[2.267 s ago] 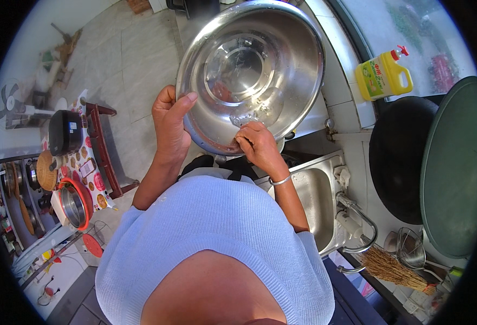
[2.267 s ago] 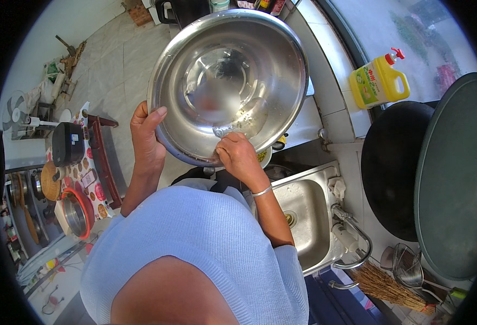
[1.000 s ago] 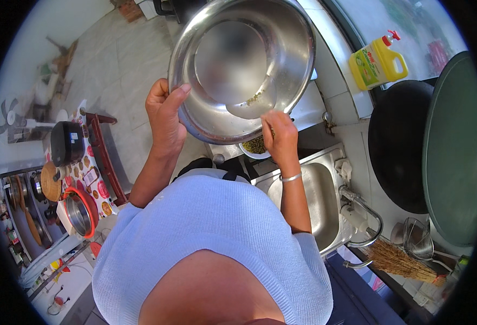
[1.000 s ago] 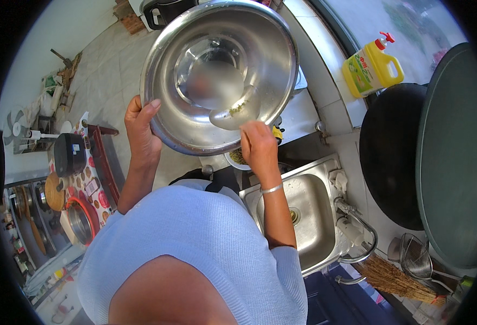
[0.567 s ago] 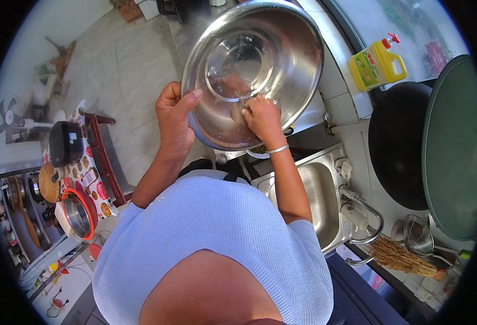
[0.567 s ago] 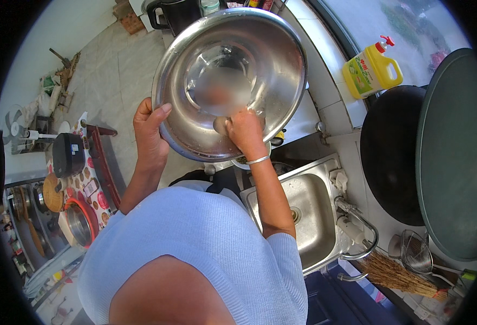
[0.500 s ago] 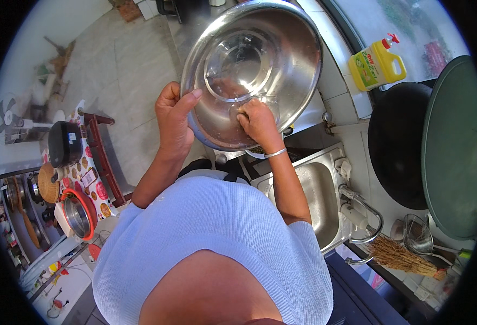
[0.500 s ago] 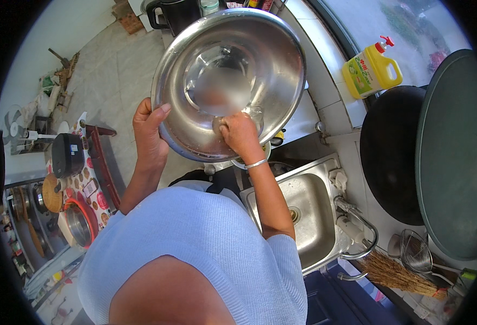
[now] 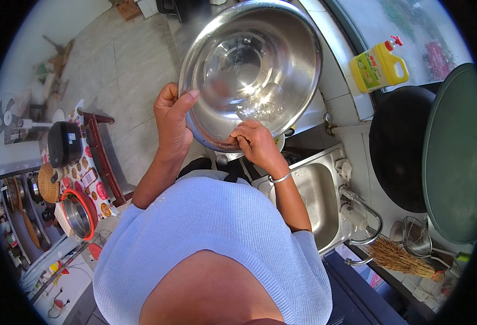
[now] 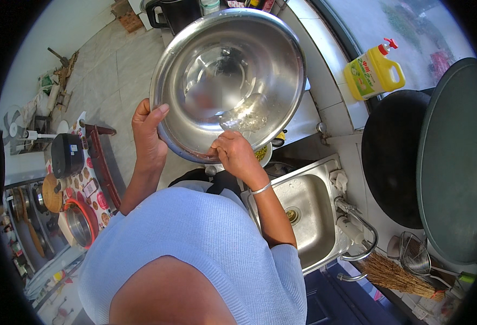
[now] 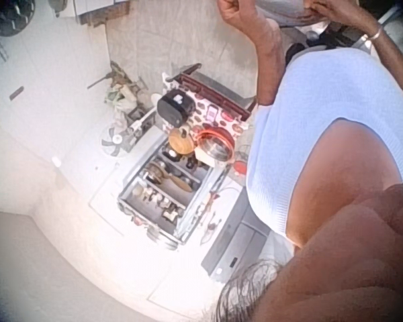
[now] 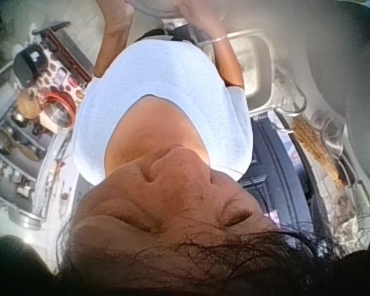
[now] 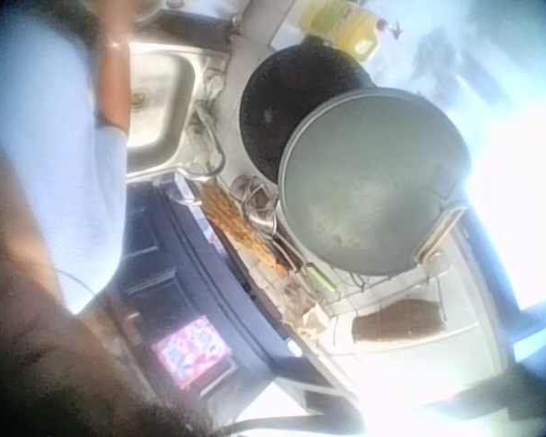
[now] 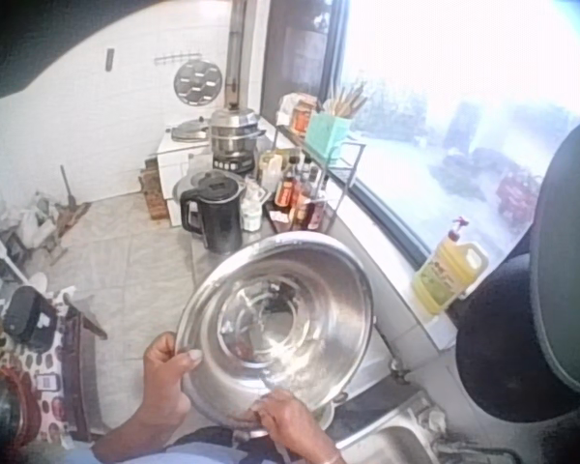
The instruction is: The person washes green vegetables in a kitchen sink. They use a metal bowl to hold the vegetables and water, then transfer the washed vegetables into a white bowl. The person rinses the vegetables under running water and uses their hands to agitate them.
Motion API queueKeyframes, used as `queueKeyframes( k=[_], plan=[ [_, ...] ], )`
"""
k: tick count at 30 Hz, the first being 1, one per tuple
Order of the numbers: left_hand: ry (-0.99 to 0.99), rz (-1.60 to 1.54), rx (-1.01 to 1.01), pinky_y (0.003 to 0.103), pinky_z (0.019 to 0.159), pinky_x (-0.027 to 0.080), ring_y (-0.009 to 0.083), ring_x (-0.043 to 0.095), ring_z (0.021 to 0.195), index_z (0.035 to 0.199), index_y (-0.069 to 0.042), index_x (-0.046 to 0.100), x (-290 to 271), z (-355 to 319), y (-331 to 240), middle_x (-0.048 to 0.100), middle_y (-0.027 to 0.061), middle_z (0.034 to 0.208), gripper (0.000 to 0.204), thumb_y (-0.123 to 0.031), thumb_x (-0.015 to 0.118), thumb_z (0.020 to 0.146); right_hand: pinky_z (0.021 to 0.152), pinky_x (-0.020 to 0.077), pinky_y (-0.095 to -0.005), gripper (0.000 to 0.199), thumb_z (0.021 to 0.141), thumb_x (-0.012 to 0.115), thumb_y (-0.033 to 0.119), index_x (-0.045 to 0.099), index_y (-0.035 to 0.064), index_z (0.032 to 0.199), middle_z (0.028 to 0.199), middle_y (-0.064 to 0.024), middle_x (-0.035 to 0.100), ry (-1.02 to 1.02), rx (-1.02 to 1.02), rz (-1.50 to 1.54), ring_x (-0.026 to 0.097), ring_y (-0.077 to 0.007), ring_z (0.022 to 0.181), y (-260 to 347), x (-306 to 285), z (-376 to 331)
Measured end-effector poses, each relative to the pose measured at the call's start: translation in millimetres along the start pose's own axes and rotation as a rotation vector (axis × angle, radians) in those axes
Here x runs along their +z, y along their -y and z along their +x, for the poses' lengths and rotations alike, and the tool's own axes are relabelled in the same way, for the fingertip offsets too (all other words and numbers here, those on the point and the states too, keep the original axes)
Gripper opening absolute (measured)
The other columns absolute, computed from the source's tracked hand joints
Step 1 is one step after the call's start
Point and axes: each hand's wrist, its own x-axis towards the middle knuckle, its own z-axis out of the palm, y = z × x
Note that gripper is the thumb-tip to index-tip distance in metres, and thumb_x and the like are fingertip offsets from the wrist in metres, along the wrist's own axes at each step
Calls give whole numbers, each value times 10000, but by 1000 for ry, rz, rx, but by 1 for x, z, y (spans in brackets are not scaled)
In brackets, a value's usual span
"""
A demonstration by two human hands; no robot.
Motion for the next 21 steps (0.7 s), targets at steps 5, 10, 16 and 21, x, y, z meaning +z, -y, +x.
queueKeyframes(
  k=[5,10,16,21],
  plan=[
    [-5,8,-5,192,579,385,26,457,596,681,-104,486,7,1,-2,542,-36,669,216,-36,672,766,750,456,-380,189,618,526,-105,616,21,727,724,-136,577,51,-10,-89,559,-316,766,2,-9,-3],
    [-8,4,-12,193,579,393,26,462,593,681,-104,488,9,2,-2,546,-34,666,213,-37,671,767,766,463,-390,212,598,553,-99,617,23,760,777,-141,565,90,30,-147,547,-325,819,6,-20,-8],
    [6,-6,-21,188,581,394,24,463,593,686,-102,491,9,3,0,548,-32,670,207,-38,669,770,772,466,-389,204,616,581,-79,605,18,794,823,-136,564,71,35,-229,536,-335,849,5,-27,-20],
    [-18,15,1,187,578,389,22,454,591,684,-103,485,12,2,-2,537,-38,666,213,-38,669,769,750,478,-392,167,663,611,-52,600,0,821,864,-136,582,-51,52,-357,558,-330,851,4,-31,-34]
  ],
)
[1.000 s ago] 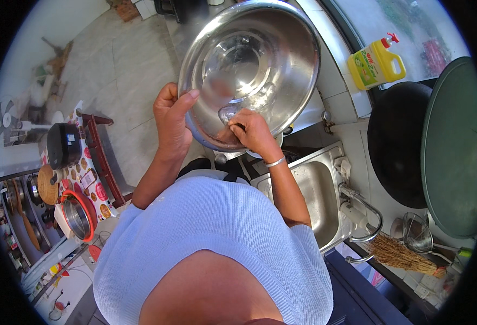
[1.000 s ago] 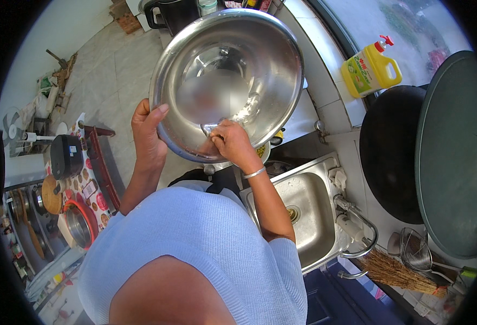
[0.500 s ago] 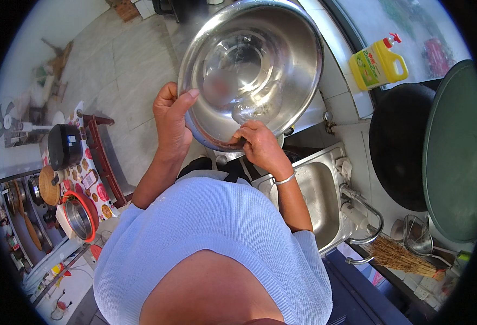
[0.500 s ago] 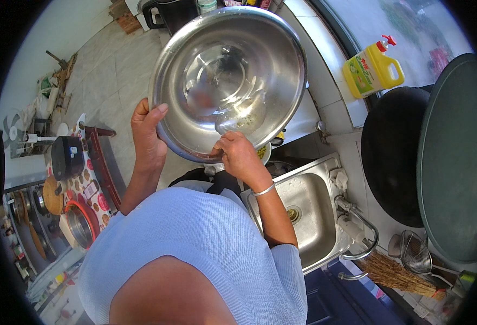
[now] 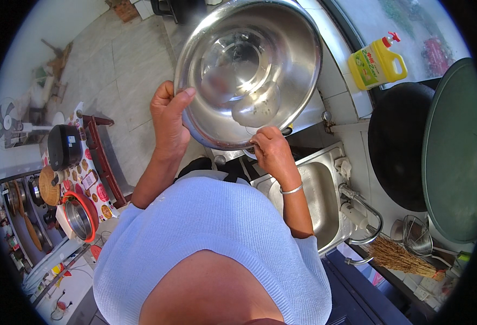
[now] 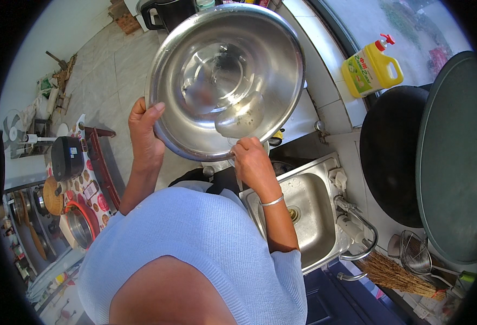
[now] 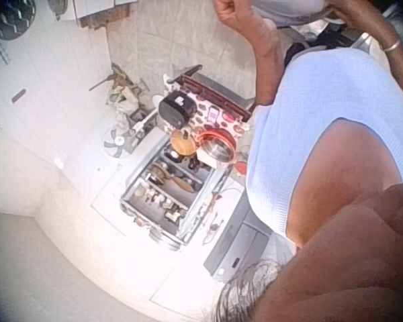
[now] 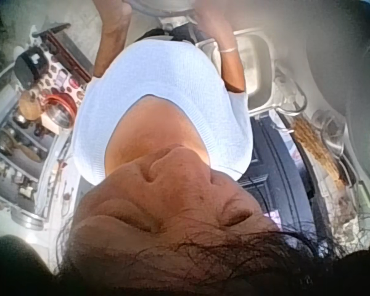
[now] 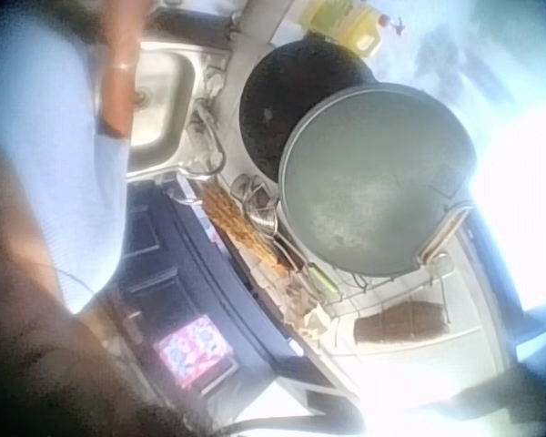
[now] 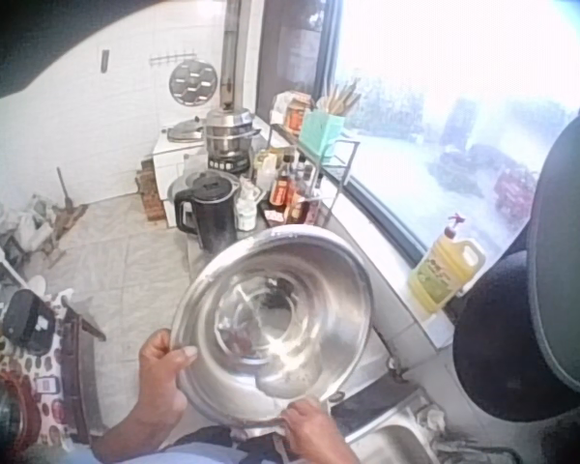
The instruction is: The person washes green vegetables in a kitchen sink. They use a metal bowl to hold the vegetables and water, then transfer the washed vegetables into a white bowl. The person rinses the vegetables under running water and uses their hands to agitate them.
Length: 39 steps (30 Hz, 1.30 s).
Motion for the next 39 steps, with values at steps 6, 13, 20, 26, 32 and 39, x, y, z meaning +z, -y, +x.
queueKeyframes(
  k=[6,13,20,26,32,39],
  plan=[
    [10,19,61,184,565,361,18,425,584,677,-109,470,-1,2,0,514,-47,659,228,-37,667,768,744,488,-395,132,705,605,-17,600,-5,836,892,-136,575,-105,33,-100,555,-323,862,-19,21,-25],
    [-25,25,77,186,564,351,18,412,587,667,-113,453,-7,4,-2,498,-52,654,245,-42,666,765,765,499,-395,195,707,616,-41,621,10,896,953,-147,609,-175,97,-88,585,-333,884,-18,9,-17],
    [-27,20,27,190,573,363,22,430,596,670,-110,452,-8,-3,-4,511,-45,660,248,-35,669,763,799,477,-407,223,743,577,-9,597,18,963,1037,-176,580,-184,5,-385,556,-339,962,-40,13,55],
    [17,-12,11,184,563,364,21,449,599,666,-120,443,-5,-9,-7,529,-40,664,267,-15,669,762,771,477,-378,136,729,556,32,612,25,853,925,-139,562,87,-14,-490,550,-304,904,-55,41,62],
    [9,-24,12,183,557,359,15,435,590,661,-128,433,-10,-8,-4,509,-51,651,283,-25,676,762,771,473,-393,97,699,554,2,619,25,767,870,-140,577,203,-62,-209,552,-328,859,-35,39,43],
    [-9,0,29,188,567,365,18,434,591,672,-115,461,-12,-6,-4,510,-50,653,244,-35,672,765,792,458,-369,64,695,554,-9,601,16,730,819,-133,572,274,-81,-42,549,-327,829,-12,12,30]
  ],
)
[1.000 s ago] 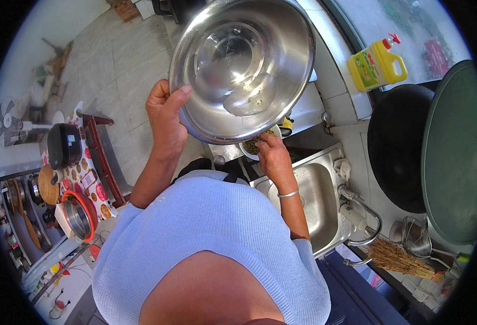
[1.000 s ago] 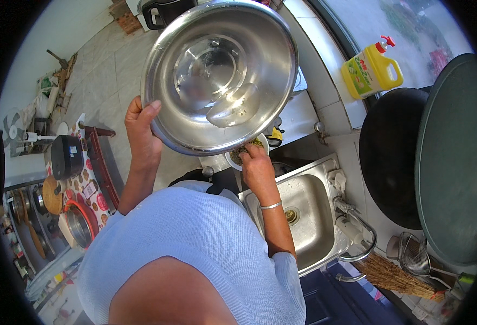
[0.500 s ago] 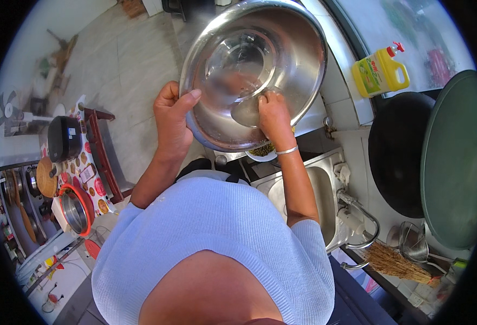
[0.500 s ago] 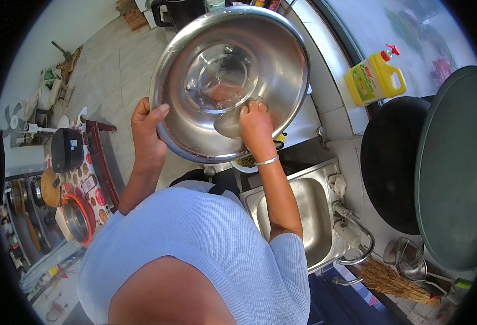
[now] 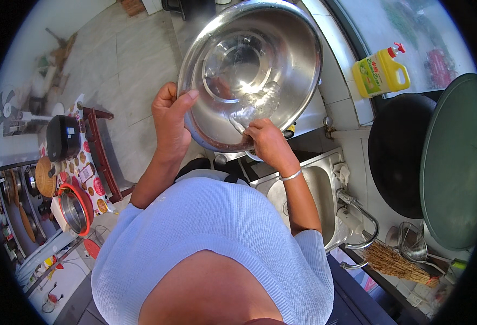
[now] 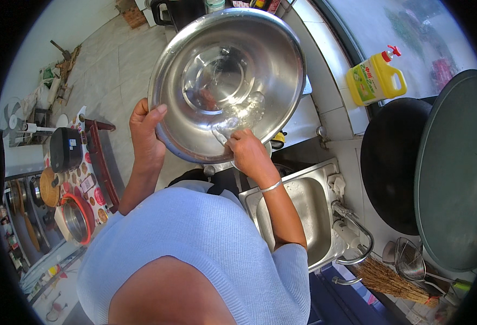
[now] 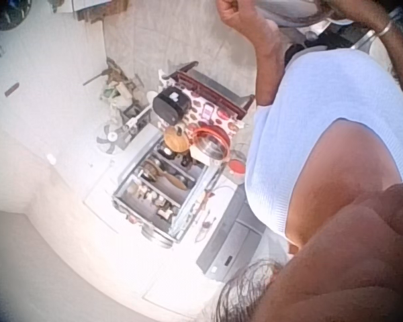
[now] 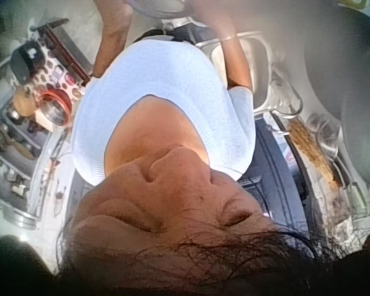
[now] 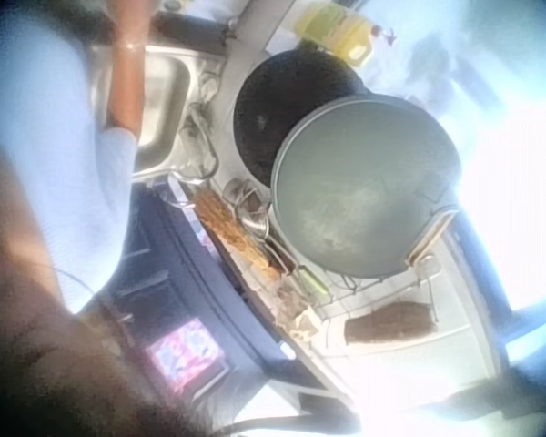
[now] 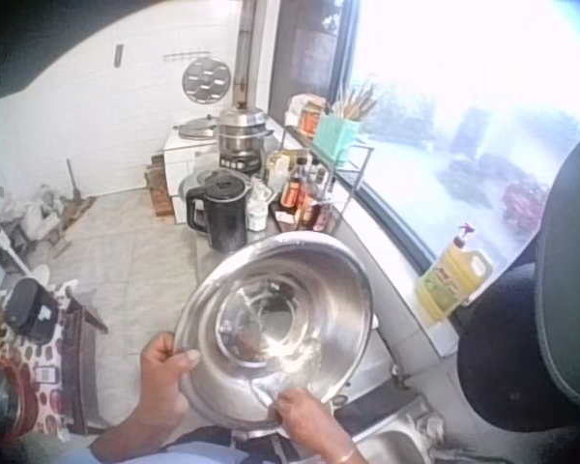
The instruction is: The person washes green vegetables in a kitchen sink. They use a metal bowl to hold the vegetables and water, then transfer the washed vegetables into a white bowl. The person rinses the vegetables under running water and uses their hands to agitate them.
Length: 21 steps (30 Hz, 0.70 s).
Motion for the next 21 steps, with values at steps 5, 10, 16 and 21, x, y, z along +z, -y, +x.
queueKeyframes(
  k=[5,10,16,21],
  plan=[
    [-16,17,-3,189,567,366,18,431,591,674,-111,467,2,3,-3,514,-48,656,230,-39,666,765,793,451,-362,93,695,563,0,601,11,779,822,-120,564,-107,-34,-66,540,-309,860,10,2,-8],
    [44,-9,-8,212,678,456,57,554,675,754,-81,551,-9,6,1,622,4,762,99,-28,633,774,782,454,-364,113,693,563,2,604,1,799,831,-120,562,-135,-77,-61,536,-300,859,13,0,-12],
    [59,-27,-3,212,688,463,61,568,687,765,-74,562,-10,6,3,632,12,771,82,-28,629,776,774,458,-363,144,679,572,-7,620,-8,814,835,-117,564,-169,-51,-27,536,-300,844,14,2,-14],
    [49,-14,-1,216,697,467,66,576,697,778,-67,572,-10,7,3,640,19,786,68,-25,626,778,778,465,-368,178,658,579,-25,624,-20,830,856,-124,568,-215,3,-41,541,-309,862,15,-2,-22]
  ],
)
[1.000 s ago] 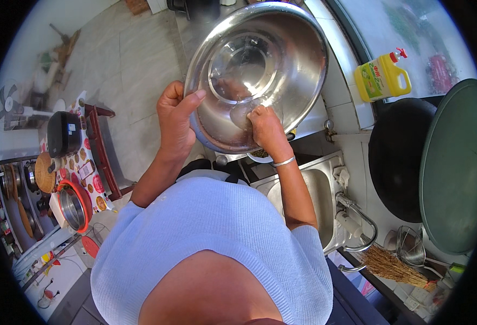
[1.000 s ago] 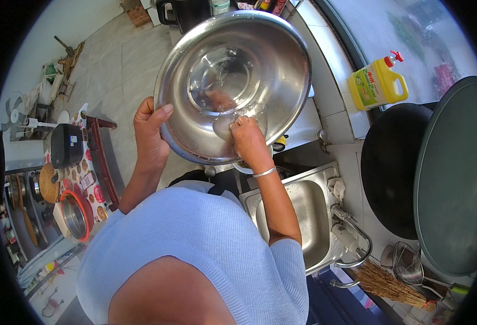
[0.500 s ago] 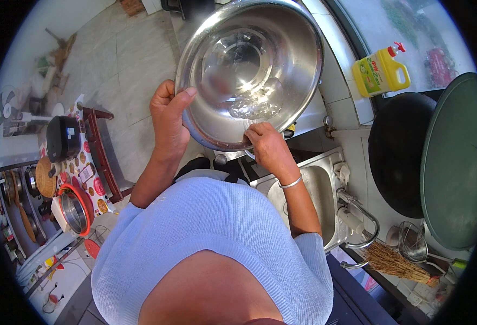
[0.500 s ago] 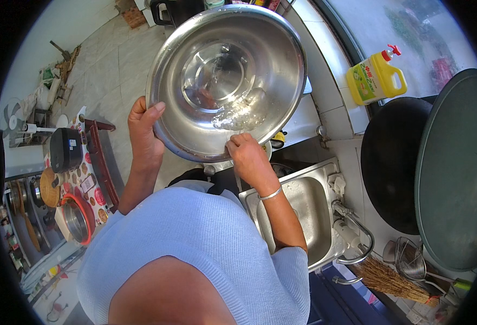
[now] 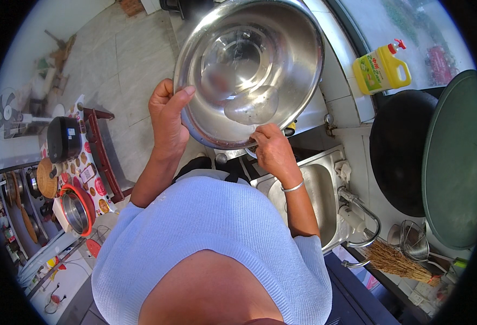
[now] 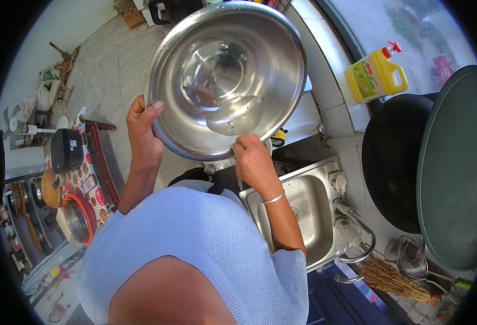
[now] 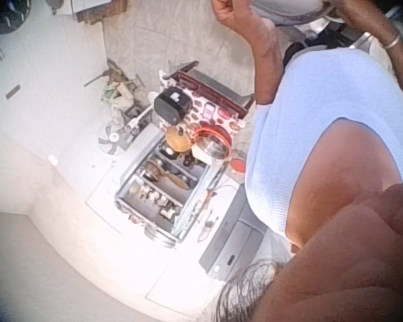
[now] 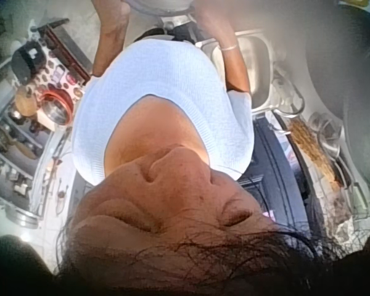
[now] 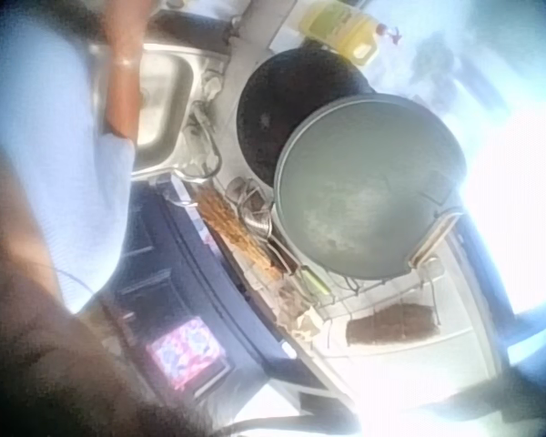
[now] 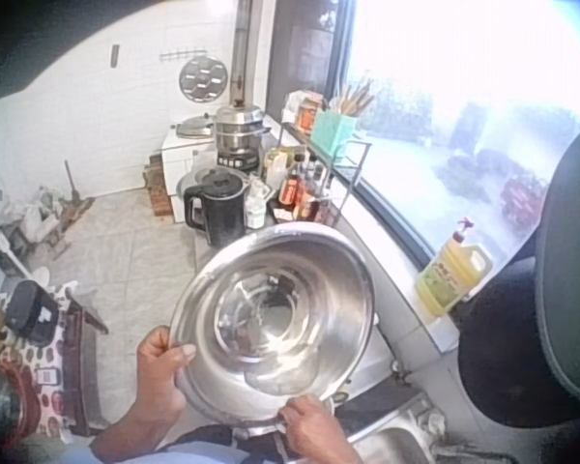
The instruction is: The person washes green vegetables in a kitchen sink. They use a metal bowl to hold the vegetables and water, then transfer the washed vegetables into a white bowl. The person rinses the vegetables under running water and uses their hands to agitate them.
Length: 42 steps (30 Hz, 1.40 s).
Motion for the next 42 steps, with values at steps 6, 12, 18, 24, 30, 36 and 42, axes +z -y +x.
queueKeyframes(
  k=[6,12,18,24,30,36,42],
  plan=[
    [-52,9,-1,183,576,372,20,436,590,675,-111,475,14,-1,-4,519,-47,658,227,-48,676,761,760,483,-377,231,639,611,-42,631,-19,868,897,-138,579,-60,49,-36,556,-319,861,-1,0,-11],
    [18,-16,25,212,697,456,57,561,696,783,-71,571,5,3,1,628,5,785,74,-18,623,780,719,495,-371,207,677,631,-41,632,-3,880,894,-136,584,-117,77,-89,570,-317,839,-10,1,-31],
    [-38,10,30,192,612,393,29,466,625,715,-100,503,15,3,-4,542,-36,700,175,-35,657,769,638,499,-379,187,711,640,-5,638,52,889,838,-108,590,-101,248,-154,593,-295,765,-12,-5,-26],
    [-59,22,18,183,574,366,17,433,597,685,-110,476,12,2,-4,513,-49,664,226,-43,677,761,651,489,-390,111,748,565,23,604,39,850,853,-111,562,-195,159,-216,570,-305,800,-31,-7,20],
    [-35,26,7,186,574,367,20,444,596,683,-110,475,15,-3,-6,525,-44,664,233,-36,684,753,794,478,-376,135,746,546,33,616,14,860,945,-139,579,-29,36,-470,556,-312,904,-65,17,54],
    [-20,7,8,184,564,363,14,438,594,673,-115,467,12,-2,-3,525,-46,657,246,-28,682,754,798,481,-382,111,727,535,15,625,-6,789,923,-156,591,210,-5,-333,558,-325,894,-52,29,48],
    [-48,15,-11,184,561,355,15,430,589,660,-121,446,10,1,-3,516,-49,655,269,-33,681,757,761,487,-383,74,716,545,3,612,-2,748,844,-146,576,257,0,-77,553,-328,858,-21,9,33]
  ],
)
